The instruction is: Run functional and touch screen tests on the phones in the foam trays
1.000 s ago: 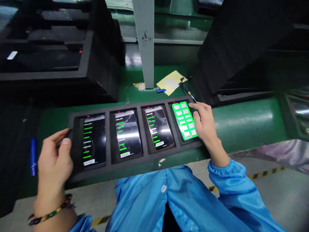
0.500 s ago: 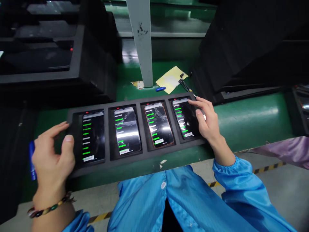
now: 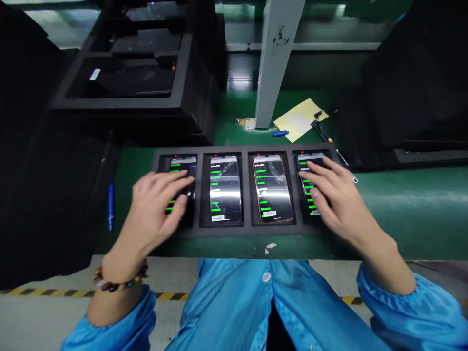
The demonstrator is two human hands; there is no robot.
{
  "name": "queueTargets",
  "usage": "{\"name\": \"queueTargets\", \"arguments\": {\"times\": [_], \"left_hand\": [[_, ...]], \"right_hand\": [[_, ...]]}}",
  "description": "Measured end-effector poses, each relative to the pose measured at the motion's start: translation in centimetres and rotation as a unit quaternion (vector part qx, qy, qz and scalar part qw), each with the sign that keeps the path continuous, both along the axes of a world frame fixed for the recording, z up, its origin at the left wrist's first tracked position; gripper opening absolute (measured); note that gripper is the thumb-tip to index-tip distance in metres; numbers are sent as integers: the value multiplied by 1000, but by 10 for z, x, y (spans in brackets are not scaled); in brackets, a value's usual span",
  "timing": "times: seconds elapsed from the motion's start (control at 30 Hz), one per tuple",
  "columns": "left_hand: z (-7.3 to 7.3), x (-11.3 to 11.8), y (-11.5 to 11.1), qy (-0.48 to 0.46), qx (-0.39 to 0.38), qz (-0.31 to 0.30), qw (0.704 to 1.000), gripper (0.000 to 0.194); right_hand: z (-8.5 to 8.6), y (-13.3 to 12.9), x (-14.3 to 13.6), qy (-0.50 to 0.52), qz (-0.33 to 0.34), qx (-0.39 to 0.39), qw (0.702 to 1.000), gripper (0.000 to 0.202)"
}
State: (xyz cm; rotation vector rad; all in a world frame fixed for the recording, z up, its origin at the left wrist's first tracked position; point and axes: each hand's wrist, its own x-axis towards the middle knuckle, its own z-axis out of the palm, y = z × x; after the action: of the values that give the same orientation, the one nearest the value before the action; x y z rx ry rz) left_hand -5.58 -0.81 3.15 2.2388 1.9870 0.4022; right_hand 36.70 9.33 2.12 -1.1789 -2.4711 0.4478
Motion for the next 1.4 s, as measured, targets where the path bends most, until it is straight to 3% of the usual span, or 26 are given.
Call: {"name": "queueTargets", "arguments": {"times": [0.1,0.27,0.33,0.43,0.57,0.7,0.8,0.93,1.03,1.17,1.27,1.4], "left_hand": [[1,38,8,16,-59,-68,996,48],[-1,67,39,60,-65,-24,996,51],[3,66,42,60,-57,-8,996,51],[10,62,25,61,-67,-17,996,51],[5,64,8,70,-91,-28,993,52],[-1,69,31,72,-77,-4,994,53],[4,67,39,55,-61,9,997,51],[12,65,13,52,-71,-6,996,51],[8,67,1,64,-90,-18,994,50],[0,70,25,81,-83,-12,993,52],[1,69,48,86,-76,-5,993,52],[9,63,42,81,-67,-7,994,52]], "right_hand": [[6,-11,-32,-65,55,-27,996,46],[6,4,-64,-147,16,-28,989,50],[11,8,-62,-150,9,-23,988,51],[20,-6,-51,-140,11,-19,990,51],[16,-24,-49,-153,30,-30,987,51],[5,0,-65,-154,10,-35,987,51],[10,14,-66,-146,5,-45,988,51],[21,-6,-49,-128,26,-37,991,52],[17,-22,-44,-149,46,-47,987,52],[4,-5,-59,-163,31,-40,985,53],[4,17,-68,-162,21,-47,985,53],[17,12,-59,-142,18,-33,989,53]]}}
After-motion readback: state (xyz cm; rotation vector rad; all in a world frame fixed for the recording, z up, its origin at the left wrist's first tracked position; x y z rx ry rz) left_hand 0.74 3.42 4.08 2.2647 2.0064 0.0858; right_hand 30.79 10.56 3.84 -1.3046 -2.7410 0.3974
